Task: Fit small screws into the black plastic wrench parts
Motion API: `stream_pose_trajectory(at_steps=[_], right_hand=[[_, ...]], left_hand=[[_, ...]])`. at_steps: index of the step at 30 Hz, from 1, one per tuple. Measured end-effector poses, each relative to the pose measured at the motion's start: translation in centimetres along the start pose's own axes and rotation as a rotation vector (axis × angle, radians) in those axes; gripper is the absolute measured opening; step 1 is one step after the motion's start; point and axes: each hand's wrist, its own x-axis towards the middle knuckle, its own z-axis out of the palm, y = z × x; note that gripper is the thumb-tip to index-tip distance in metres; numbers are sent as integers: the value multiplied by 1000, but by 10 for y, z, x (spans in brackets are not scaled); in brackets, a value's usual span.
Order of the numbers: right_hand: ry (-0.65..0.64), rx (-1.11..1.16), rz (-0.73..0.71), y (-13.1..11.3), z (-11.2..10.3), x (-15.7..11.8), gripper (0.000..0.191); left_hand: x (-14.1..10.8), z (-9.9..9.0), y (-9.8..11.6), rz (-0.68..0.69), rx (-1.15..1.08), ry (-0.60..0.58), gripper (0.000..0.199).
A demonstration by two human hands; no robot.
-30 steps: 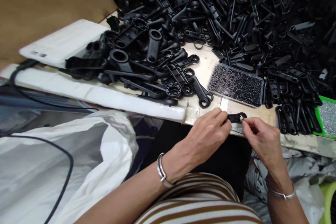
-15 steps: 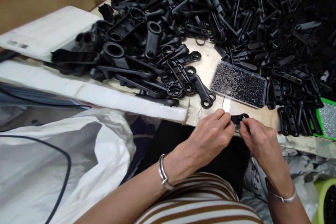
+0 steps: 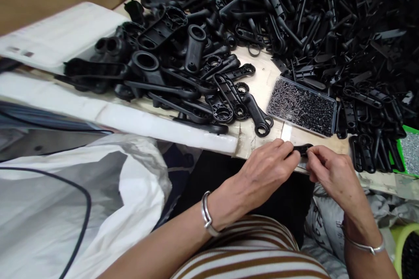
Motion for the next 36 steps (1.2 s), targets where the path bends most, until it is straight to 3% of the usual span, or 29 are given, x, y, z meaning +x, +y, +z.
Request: stream_pose_trajectory(at_steps=[5,11,14,16,18,21,23,25,27,30,36], right_hand=[[18,-150,-58,-2,-2,1,18],[-41,-568,-189,-15,0,6,17],[41,-796,-166,-33,11,2,23],[87,-810,-126,-39,16,1,26],[88,-630,-63,-33,17,1,22],[89,-24,69,-10,13,-1,13],[189,384,161,6,11,-5,18],[312,655,239,13,13,-10,30],[333,855,278,13,18,-14,45],[255,1121,269,3,25,-16,59],[365,1271,305,-9,30,-11,49]], left_hand=[[2,-2,-2,14,-32,-3,9],[4,-1,-6,55,-46,-3,15],[3,1,-7,67,-76,32,18],[2,2,-9,62,-100,52,21],[1,4,-10,47,-121,70,22],[-1,9,-11,25,-143,152,23],[-2,13,-10,8,-154,252,24],[-3,15,-7,-7,-165,352,23],[-2,16,-2,-6,-176,423,22],[-1,15,7,9,-172,455,20],[-5,14,19,5,-157,419,14]])
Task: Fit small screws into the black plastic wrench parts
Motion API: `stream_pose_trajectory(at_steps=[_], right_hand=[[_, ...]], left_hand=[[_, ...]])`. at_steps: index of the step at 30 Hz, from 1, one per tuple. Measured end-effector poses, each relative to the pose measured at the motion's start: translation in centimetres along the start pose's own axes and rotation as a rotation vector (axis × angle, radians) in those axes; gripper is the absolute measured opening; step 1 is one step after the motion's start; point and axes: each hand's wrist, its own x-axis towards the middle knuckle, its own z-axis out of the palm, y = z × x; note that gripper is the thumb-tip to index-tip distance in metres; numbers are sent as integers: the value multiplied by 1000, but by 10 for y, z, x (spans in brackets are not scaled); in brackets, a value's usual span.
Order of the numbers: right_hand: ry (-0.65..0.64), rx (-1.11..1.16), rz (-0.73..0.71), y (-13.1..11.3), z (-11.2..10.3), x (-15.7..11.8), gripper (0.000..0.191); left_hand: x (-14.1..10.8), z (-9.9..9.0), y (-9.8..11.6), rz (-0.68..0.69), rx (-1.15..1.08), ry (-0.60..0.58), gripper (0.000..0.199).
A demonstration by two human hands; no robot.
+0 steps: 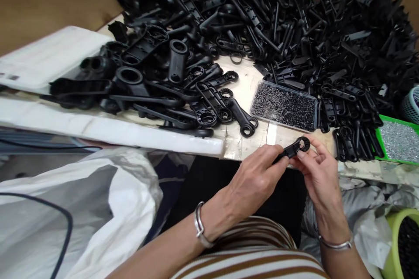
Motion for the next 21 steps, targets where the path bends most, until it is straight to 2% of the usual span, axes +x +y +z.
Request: stream_pose_trajectory(at_steps=[6,12,16,21], right_hand=[[87,-19,-38,3,0,2,42],[-95,-46,48,-3,-2,1,43],[-104,-449,-120,-14,-18,1,45],[89,-856,-356,-49,-70,12,47]], left_hand=[[-6,2,4,65,-25,21,14],[-4,-1,1,6,-103,-7,14],[2,-17,-9,94,-107,-92,16],[5,-44,-37,96,248,32,24]])
